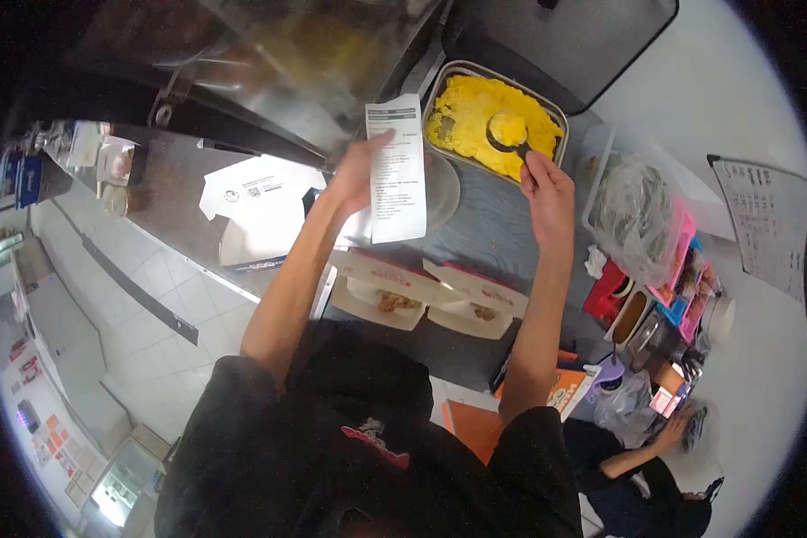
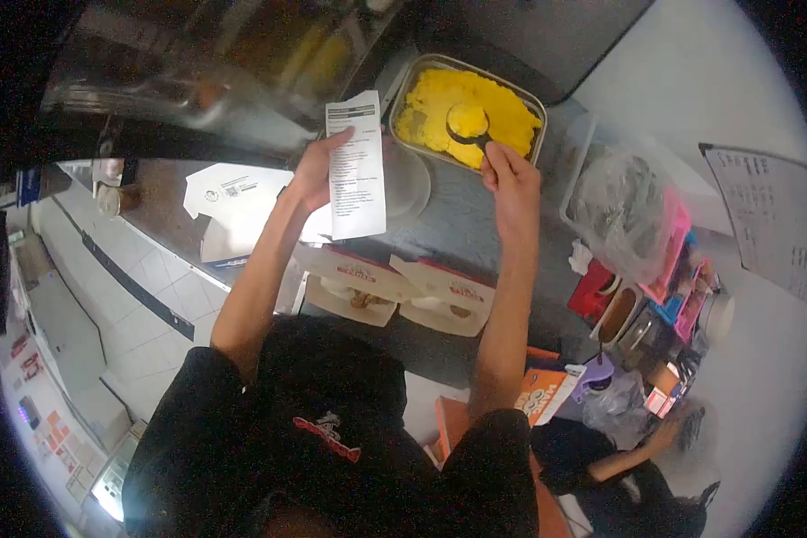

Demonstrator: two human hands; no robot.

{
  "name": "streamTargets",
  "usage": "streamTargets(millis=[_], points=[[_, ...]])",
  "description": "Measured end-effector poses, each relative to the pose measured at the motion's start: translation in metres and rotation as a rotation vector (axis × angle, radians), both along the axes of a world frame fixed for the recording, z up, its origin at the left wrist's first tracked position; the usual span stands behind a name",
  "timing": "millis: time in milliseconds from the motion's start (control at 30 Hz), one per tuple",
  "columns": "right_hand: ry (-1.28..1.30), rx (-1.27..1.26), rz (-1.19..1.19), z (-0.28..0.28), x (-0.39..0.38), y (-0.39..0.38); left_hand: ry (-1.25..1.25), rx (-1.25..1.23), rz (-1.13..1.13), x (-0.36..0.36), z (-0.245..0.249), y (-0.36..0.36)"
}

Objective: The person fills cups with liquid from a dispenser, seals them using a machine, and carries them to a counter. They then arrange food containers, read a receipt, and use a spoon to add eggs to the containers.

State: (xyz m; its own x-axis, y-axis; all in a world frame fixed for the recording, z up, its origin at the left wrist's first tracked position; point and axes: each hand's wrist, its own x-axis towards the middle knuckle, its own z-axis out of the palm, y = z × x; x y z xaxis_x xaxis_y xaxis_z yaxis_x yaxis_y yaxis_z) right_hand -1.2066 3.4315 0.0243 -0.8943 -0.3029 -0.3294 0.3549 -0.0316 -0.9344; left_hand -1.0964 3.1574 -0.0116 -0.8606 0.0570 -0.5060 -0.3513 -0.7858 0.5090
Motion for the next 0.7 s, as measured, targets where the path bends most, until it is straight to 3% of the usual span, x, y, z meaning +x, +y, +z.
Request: streamTargets(millis=[167, 367, 500, 600, 700], points=[[-0.009, -0.119, -0.142, 0.060, 0.102, 0.052, 0.129, -0.036, -0.179, 0.031, 0.046, 0.010], [-0.140, 0.029, -0.210, 0.054, 0.242, 0.122, 0.239, -0.045, -0.034, 0.094, 0.110, 0.035], [-0.096, 0.350, -0.236, -0.013, 0.291, 0.132, 0.252, -0.080, -0.038, 0.130, 0.118, 0.035], [-0.157, 0.449, -0.383, -0.052, 0.311, 0.131, 0.241, -0.095, -0.045, 0.150, 0.124, 0.031], [0.029, 0.521, -0.467, -0.083, 0.324, 0.142, 0.241, -0.093, -0.062, 0.167, 0.127, 0.024]])
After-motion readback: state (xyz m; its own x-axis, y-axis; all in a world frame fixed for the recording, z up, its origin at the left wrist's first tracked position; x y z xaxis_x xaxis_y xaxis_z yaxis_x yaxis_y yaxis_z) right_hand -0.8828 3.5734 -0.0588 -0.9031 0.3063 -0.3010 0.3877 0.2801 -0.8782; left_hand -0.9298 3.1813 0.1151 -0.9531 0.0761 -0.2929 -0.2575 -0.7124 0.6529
